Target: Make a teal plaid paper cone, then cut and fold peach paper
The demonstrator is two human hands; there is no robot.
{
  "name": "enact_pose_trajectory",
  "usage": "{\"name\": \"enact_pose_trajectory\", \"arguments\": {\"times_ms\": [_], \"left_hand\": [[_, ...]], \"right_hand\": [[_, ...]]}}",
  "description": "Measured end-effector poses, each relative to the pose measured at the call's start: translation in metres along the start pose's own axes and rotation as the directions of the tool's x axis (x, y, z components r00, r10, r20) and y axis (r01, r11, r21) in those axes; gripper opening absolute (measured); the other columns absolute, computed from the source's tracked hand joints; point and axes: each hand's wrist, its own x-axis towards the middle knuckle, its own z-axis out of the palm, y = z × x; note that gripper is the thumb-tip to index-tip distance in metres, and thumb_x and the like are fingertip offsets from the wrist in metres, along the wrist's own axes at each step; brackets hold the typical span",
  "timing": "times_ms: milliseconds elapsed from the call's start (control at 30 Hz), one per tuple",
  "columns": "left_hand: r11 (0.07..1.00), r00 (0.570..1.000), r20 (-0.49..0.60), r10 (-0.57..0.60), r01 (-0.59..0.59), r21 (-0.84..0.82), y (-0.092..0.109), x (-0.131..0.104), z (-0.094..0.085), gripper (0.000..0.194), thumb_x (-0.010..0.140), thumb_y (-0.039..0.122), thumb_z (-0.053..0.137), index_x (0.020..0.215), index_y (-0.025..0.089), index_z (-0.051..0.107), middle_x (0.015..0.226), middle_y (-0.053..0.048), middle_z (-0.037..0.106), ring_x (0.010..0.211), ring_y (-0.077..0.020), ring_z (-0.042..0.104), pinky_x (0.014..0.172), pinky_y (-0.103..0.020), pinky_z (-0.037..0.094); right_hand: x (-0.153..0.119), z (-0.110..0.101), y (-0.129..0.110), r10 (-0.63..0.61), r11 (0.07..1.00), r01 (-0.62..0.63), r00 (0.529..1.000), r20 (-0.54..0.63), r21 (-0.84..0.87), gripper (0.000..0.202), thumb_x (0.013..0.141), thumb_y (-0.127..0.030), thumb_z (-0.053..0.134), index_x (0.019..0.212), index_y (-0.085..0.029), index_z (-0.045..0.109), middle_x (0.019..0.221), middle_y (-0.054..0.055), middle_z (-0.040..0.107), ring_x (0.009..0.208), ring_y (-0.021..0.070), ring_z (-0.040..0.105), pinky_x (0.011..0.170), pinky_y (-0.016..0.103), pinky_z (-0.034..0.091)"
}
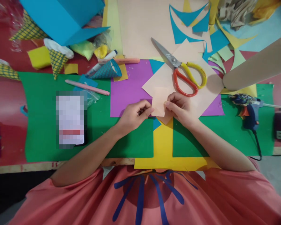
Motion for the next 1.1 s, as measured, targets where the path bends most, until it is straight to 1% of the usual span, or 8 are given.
{"name": "enact_pose_trajectory", "arguments": {"times_ms": [167, 333, 500, 700, 800, 900, 967, 1100], "left_hand": [[0.999, 1.000, 0.014, 0.003, -0.004, 0.034, -0.003, 0.000, 0.000, 0.032, 0.086, 0.048, 0.058, 0.072, 0.019, 0.052, 0.054, 0.005, 0.048, 0.047, -0.0075, 0.041, 0.045, -0.020, 0.031], [0.997, 0.999, 0.039, 0.033, -0.035, 0.062, -0.006, 0.000, -0.001, 0.028, 0.089, 0.042, 0.053, 0.072, 0.020, 0.048, 0.054, 0.006, 0.047, 0.046, -0.0080, 0.042, 0.046, -0.020, 0.033], [0.998, 0.998, 0.052, 0.039, -0.042, 0.056, -0.007, -0.001, -0.002, 0.029, 0.091, 0.044, 0.050, 0.074, 0.021, 0.046, 0.056, 0.006, 0.046, 0.047, -0.0083, 0.042, 0.047, -0.021, 0.033], [0.995, 0.997, 0.040, 0.072, -0.075, 0.070, -0.006, -0.001, -0.002, 0.028, 0.093, 0.041, 0.048, 0.074, 0.021, 0.044, 0.056, 0.007, 0.042, 0.048, -0.0075, 0.039, 0.046, -0.020, 0.031], [0.996, 0.996, -0.005, 0.085, -0.085, 0.009, -0.009, -0.001, 0.000, 0.026, 0.094, 0.041, 0.050, 0.078, 0.020, 0.047, 0.059, 0.007, 0.045, 0.047, -0.0063, 0.042, 0.046, -0.018, 0.035], [0.987, 0.981, -0.115, 0.157, -0.160, -0.017, -0.016, -0.002, 0.003, 0.025, 0.091, 0.043, 0.057, 0.100, 0.020, 0.053, 0.077, 0.003, 0.059, 0.053, -0.0055, 0.052, 0.050, -0.016, 0.043], [0.968, 0.952, -0.175, 0.252, -0.245, 0.060, -0.020, -0.003, 0.005, 0.032, 0.091, 0.042, 0.059, 0.114, 0.020, 0.052, 0.094, -0.002, 0.065, 0.063, -0.0067, 0.060, 0.055, -0.016, 0.048], [0.889, 0.905, -0.134, 0.404, -0.354, 0.290, -0.020, -0.004, 0.005, 0.032, 0.093, 0.039, 0.058, 0.119, 0.019, 0.058, 0.105, -0.006, 0.068, 0.076, -0.0095, 0.064, 0.061, -0.017, 0.051]], "right_hand": [[0.001, 0.001, 0.000, 0.013, 1.000, -0.012, 0.999, -0.052, 0.025, 0.025, 0.080, -0.037, 0.069, 0.071, -0.021, 0.051, 0.056, -0.006, 0.052, 0.053, 0.0077, 0.051, 0.053, 0.022, 0.041], [0.001, 0.001, 0.001, 0.009, 0.999, -0.007, 0.998, -0.060, 0.039, 0.024, 0.081, -0.036, 0.069, 0.072, -0.020, 0.052, 0.057, -0.006, 0.052, 0.052, 0.0072, 0.050, 0.053, 0.022, 0.041], [0.000, 0.000, 0.002, -0.004, 1.000, 0.006, 0.997, -0.075, 0.029, 0.024, 0.081, -0.036, 0.069, 0.073, -0.020, 0.054, 0.060, -0.006, 0.053, 0.053, 0.0070, 0.049, 0.053, 0.022, 0.039], [0.001, -0.002, 0.002, -0.019, 0.999, 0.019, 1.000, 0.012, -0.036, 0.023, 0.086, -0.034, 0.065, 0.071, -0.019, 0.056, 0.063, -0.003, 0.059, 0.058, 0.0079, 0.053, 0.055, 0.023, 0.038], [0.001, -0.002, 0.003, -0.006, 0.997, 0.006, 1.000, 0.000, -0.080, 0.026, 0.085, -0.034, 0.066, 0.068, -0.018, 0.055, 0.060, -0.003, 0.058, 0.056, 0.0077, 0.052, 0.053, 0.023, 0.036], [0.001, -0.001, 0.002, 0.000, 0.994, -0.002, 1.000, -0.019, -0.110, 0.028, 0.084, -0.036, 0.067, 0.068, -0.019, 0.052, 0.059, -0.004, 0.057, 0.053, 0.0076, 0.050, 0.050, 0.023, 0.033], [0.000, 0.001, 0.001, -0.016, 0.992, 0.013, 1.000, -0.023, -0.129, 0.029, 0.084, -0.038, 0.067, 0.068, -0.019, 0.051, 0.060, -0.004, 0.058, 0.052, 0.0070, 0.047, 0.049, 0.023, 0.032], [-0.001, 0.003, 0.000, -0.050, 0.984, 0.042, 0.998, -0.042, -0.176, 0.034, 0.082, -0.043, 0.069, 0.066, -0.019, 0.050, 0.058, -0.005, 0.053, 0.051, 0.0063, 0.043, 0.048, 0.022, 0.030]]}}
